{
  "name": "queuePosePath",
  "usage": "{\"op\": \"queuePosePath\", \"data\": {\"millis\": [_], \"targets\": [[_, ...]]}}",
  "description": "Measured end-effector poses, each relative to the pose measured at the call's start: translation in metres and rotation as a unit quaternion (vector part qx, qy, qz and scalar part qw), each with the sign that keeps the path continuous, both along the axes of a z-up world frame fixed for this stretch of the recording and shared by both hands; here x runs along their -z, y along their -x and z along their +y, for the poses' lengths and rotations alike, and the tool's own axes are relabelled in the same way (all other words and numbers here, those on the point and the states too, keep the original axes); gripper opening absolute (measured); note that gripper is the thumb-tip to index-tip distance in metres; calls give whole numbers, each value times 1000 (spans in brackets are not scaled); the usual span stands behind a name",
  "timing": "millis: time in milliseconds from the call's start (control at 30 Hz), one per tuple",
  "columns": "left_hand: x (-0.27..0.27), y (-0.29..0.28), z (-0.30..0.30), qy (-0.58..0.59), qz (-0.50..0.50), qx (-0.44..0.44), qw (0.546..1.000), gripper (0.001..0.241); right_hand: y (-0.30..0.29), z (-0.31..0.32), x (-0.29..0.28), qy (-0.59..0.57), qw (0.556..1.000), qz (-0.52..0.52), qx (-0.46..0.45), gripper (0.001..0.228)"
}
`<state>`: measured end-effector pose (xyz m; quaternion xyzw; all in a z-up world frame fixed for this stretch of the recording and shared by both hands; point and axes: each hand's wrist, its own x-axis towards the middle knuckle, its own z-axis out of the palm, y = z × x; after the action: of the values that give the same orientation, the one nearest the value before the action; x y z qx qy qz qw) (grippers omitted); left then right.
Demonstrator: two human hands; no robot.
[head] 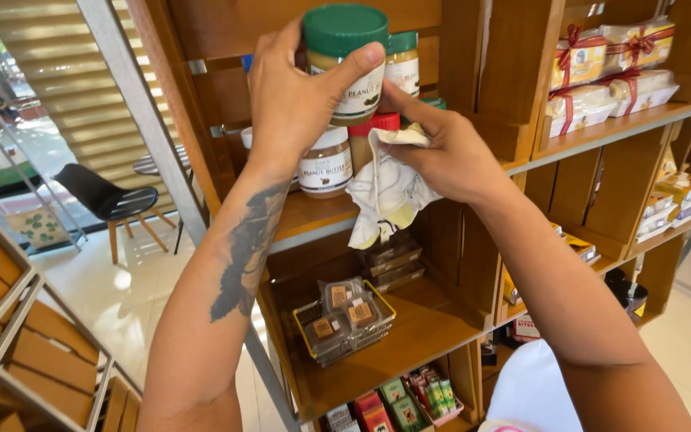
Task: Wiping peanut butter jars with a cloth and arranging them on a wooden display shelf.
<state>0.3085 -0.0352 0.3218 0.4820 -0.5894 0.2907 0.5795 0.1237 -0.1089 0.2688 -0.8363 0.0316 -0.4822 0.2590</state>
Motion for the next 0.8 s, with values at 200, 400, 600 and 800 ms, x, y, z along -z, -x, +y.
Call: {"op": "queuePosePath", "data": {"millis": [200,400,600,800], "targets": [[5,-15,-35,-46,65,-23,997,66,-14,-17,-6,-41,996,51,63,63],[13,-29,-54,-23,78,-21,996,57,-24,-30,2,5,997,51,58,60],[24,-28,-36,-26,42,-8,999,56,-21,-31,6,71,994,63,57,56],[39,-25,-30,0,7,-59,998,58,-18,-26,10,69,993,76,64,56]]}}
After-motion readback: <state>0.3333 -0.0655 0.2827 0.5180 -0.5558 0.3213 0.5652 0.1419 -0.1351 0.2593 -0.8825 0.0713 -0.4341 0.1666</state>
